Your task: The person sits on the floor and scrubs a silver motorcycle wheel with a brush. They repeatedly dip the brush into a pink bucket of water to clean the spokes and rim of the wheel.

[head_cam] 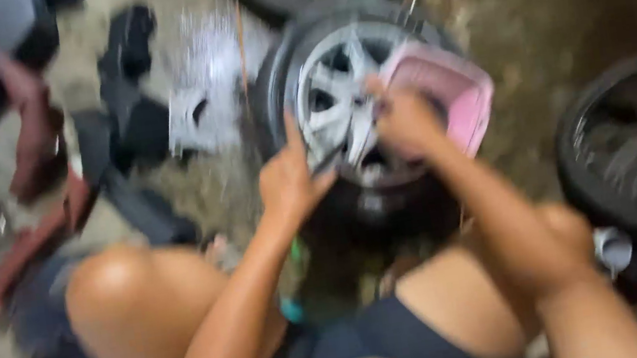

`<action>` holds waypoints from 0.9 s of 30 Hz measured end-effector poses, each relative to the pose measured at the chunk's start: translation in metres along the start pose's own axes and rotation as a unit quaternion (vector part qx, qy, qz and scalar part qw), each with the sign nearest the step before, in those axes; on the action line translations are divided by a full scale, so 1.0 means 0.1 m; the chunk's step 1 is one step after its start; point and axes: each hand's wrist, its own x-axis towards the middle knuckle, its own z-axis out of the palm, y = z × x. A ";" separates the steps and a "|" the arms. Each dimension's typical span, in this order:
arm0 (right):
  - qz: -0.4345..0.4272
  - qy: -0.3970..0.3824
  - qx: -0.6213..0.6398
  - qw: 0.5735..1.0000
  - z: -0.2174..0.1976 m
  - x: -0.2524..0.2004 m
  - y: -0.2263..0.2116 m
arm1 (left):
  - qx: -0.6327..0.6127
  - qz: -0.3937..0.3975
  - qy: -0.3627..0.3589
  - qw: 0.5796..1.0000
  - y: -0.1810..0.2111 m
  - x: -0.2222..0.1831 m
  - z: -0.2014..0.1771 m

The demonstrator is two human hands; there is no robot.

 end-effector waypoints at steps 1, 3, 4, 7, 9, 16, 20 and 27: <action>0.008 -0.026 0.009 1.000 0.17 0.00 0.20 | 0.003 -0.017 -0.024 1.000 -0.06 -0.16 0.04; -0.033 0.076 0.058 0.995 0.11 0.46 0.60 | 0.001 0.026 0.034 0.999 -0.07 0.06 0.04; -0.041 0.095 0.051 0.993 0.17 0.60 0.86 | -0.001 0.039 0.052 0.998 -0.09 0.14 0.06; 0.064 0.011 -0.019 0.998 0.59 0.72 1.55 | 0.014 0.029 0.032 0.999 -0.15 0.01 0.14; 0.095 -0.028 -0.104 0.990 0.71 0.95 1.84 | 0.000 0.020 0.048 0.999 -0.12 0.07 0.10; 0.156 -0.094 -0.060 0.982 0.81 0.72 1.81 | 0.013 0.022 0.033 0.999 -0.17 0.16 0.10; 0.139 -0.077 -0.001 0.987 0.04 0.25 0.70 | 0.046 0.020 0.013 0.999 -0.22 0.23 0.18; -0.066 0.034 0.003 0.997 0.01 -0.11 0.06 | 0.071 0.031 0.010 0.997 -0.07 0.23 0.06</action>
